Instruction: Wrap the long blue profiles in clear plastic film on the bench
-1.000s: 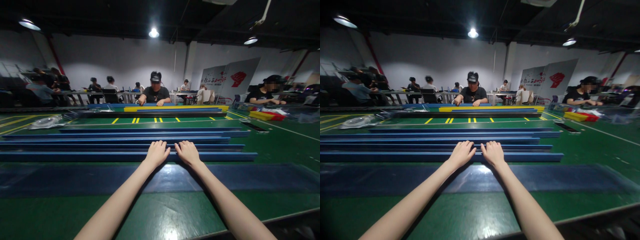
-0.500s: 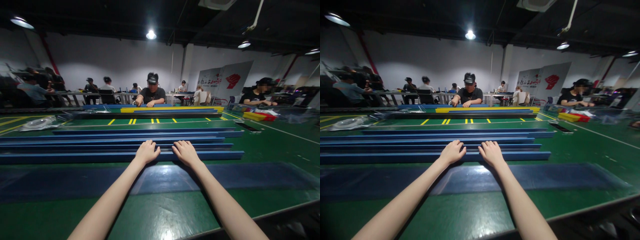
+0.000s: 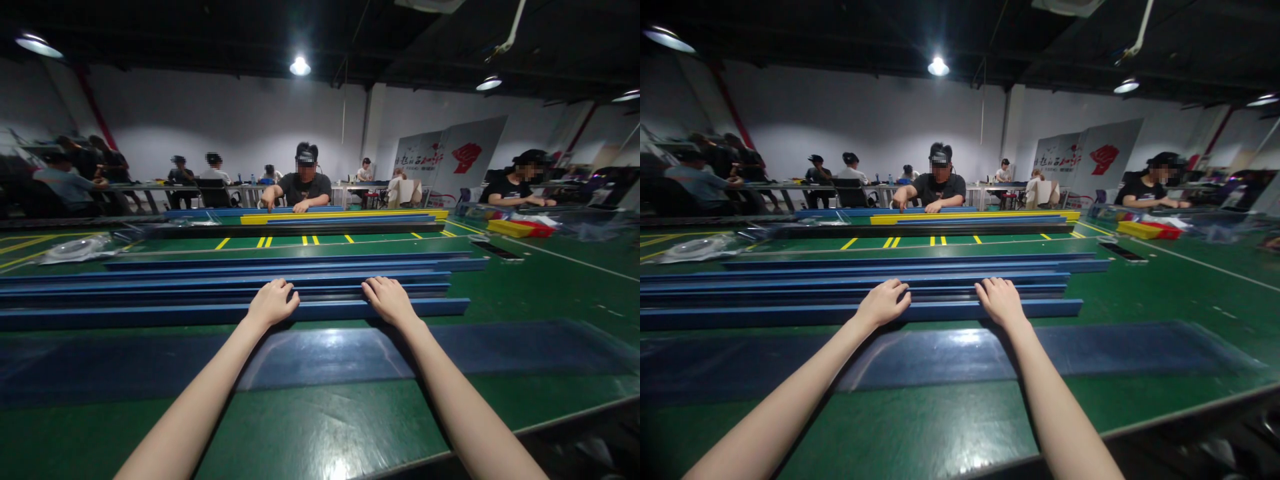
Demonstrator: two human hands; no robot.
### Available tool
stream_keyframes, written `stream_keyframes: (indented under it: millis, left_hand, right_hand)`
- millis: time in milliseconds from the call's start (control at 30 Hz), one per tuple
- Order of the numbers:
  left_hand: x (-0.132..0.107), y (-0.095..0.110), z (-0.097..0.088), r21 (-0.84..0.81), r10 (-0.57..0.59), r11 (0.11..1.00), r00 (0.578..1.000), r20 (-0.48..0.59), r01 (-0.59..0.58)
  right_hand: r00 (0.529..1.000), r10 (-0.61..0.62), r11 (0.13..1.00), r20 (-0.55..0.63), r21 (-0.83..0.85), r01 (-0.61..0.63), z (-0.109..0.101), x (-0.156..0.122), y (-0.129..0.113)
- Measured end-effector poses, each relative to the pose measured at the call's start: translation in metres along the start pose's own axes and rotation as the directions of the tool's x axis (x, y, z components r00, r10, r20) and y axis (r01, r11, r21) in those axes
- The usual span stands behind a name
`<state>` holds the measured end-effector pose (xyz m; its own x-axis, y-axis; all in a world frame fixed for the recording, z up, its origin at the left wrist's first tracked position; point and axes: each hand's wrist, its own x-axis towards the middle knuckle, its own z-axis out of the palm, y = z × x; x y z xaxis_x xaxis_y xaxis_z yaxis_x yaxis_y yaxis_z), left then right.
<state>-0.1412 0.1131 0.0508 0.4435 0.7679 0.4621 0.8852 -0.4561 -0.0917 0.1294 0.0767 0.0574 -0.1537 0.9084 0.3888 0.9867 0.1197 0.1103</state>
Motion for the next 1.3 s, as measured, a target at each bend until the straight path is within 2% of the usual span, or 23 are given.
stream_keyframes:
  millis: [100, 267, 433, 567, 667, 767, 1067, 1167, 1300]
  left_hand:
    - [-0.005, -0.013, -0.003, -0.006, -0.027, 1.0, 1.0, 0.011, 0.027]
    - [-0.015, -0.037, -0.009, -0.031, -0.14, 0.989, 0.99, 0.028, 0.141]
    - [-0.022, -0.054, -0.016, -0.06, -0.242, 0.967, 0.967, 0.079, 0.247]
    - [-0.024, -0.055, -0.02, -0.035, -0.287, 0.956, 0.954, 0.09, 0.291]
    - [-0.022, -0.049, -0.022, 0.012, -0.282, 0.959, 0.956, 0.08, 0.282]
    - [-0.017, -0.037, -0.021, 0.043, -0.22, 0.975, 0.974, 0.059, 0.217]
    - [0.004, 0.026, -0.017, -0.04, 0.022, 0.999, 0.998, 0.055, -0.02]
    - [0.01, 0.041, -0.016, -0.056, 0.032, 0.998, 0.996, 0.081, -0.028]
    - [0.016, 0.051, -0.01, -0.06, -0.006, 0.998, 0.993, 0.119, 0.013]
  right_hand:
    - [0.999, 0.037, 0.999, 0.02, 0.005, -0.037, 0.0, -0.001, 0.006]
    - [0.995, 0.086, 0.996, 0.058, 0.001, -0.087, -0.002, -0.002, 0.014]
    - [0.998, 0.037, 0.999, 0.049, -0.016, -0.036, 0.0, -0.001, 0.008]
    - [1.0, 0.002, 0.998, 0.03, -0.057, 0.0, 0.003, 0.001, -0.001]
    - [1.0, 0.008, 0.997, 0.015, -0.073, -0.007, 0.003, 0.001, -0.004]
    - [1.0, 0.022, 0.997, -0.003, -0.071, -0.022, 0.001, 0.0, -0.006]
    - [0.999, -0.011, 0.998, -0.044, -0.06, 0.009, 0.0, 0.001, -0.027]
    - [0.998, -0.015, 0.998, -0.054, -0.057, 0.012, 0.0, 0.001, -0.029]
    - [0.998, -0.018, 0.998, -0.06, -0.058, 0.015, 0.0, 0.001, -0.029]
